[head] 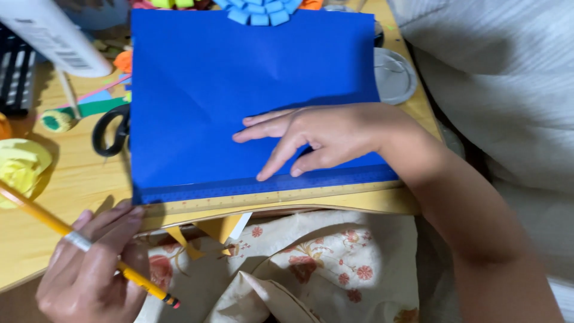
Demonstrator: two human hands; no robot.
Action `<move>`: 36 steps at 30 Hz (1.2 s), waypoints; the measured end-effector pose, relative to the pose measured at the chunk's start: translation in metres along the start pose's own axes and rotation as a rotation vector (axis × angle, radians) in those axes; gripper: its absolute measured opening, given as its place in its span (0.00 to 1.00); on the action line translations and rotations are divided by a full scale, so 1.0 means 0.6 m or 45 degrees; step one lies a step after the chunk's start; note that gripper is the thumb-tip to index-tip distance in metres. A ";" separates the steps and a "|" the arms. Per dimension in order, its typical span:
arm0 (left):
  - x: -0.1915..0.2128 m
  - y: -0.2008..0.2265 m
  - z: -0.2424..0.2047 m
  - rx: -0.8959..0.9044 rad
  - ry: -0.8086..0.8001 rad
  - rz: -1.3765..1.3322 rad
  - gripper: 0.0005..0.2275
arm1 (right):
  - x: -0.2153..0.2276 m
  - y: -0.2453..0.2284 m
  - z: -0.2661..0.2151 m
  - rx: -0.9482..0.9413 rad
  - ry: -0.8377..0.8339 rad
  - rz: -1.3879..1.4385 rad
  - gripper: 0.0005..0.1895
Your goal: Measuring, marking, cutting, and folding blue paper to create decorative components on a craft table.
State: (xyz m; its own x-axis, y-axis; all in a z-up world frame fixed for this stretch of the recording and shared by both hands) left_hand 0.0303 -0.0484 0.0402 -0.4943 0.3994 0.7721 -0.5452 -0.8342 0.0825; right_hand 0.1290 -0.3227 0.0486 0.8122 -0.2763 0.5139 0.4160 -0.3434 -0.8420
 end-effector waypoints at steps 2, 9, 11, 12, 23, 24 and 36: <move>-0.003 0.001 0.000 0.028 -0.055 0.037 0.08 | 0.001 0.010 -0.002 0.009 0.011 -0.013 0.23; -0.006 0.001 -0.004 0.070 -0.074 0.075 0.08 | -0.002 0.014 0.000 0.080 0.011 -0.074 0.24; -0.008 0.003 -0.004 0.067 -0.048 0.062 0.08 | -0.003 0.011 0.000 0.056 0.017 -0.064 0.24; -0.007 0.003 -0.004 0.064 -0.020 0.047 0.07 | -0.003 0.010 0.001 0.030 0.022 -0.055 0.24; -0.009 -0.005 -0.007 -0.007 0.132 0.007 0.03 | -0.005 -0.007 0.003 -0.007 0.010 -0.071 0.22; -0.008 -0.005 -0.006 -0.007 0.137 -0.005 0.04 | -0.003 -0.007 0.004 -0.026 0.027 -0.082 0.22; -0.010 -0.020 -0.014 0.069 0.196 -0.109 0.08 | -0.007 -0.011 0.012 -0.139 0.084 -0.082 0.22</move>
State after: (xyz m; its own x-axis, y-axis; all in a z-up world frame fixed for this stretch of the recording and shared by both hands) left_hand 0.0344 -0.0376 0.0293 -0.5481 0.5198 0.6553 -0.5545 -0.8124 0.1806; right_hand 0.1258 -0.3127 0.0511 0.7551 -0.3077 0.5790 0.4164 -0.4570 -0.7860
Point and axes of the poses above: each hand's wrist, its own z-axis towards the middle knuckle, its own x-axis out of the back of the hand, y = z × x, the point moved 6 cm from there along z, towards the middle knuckle, and after that the axes turned 11 degrees about z, right-handed, at the moved point
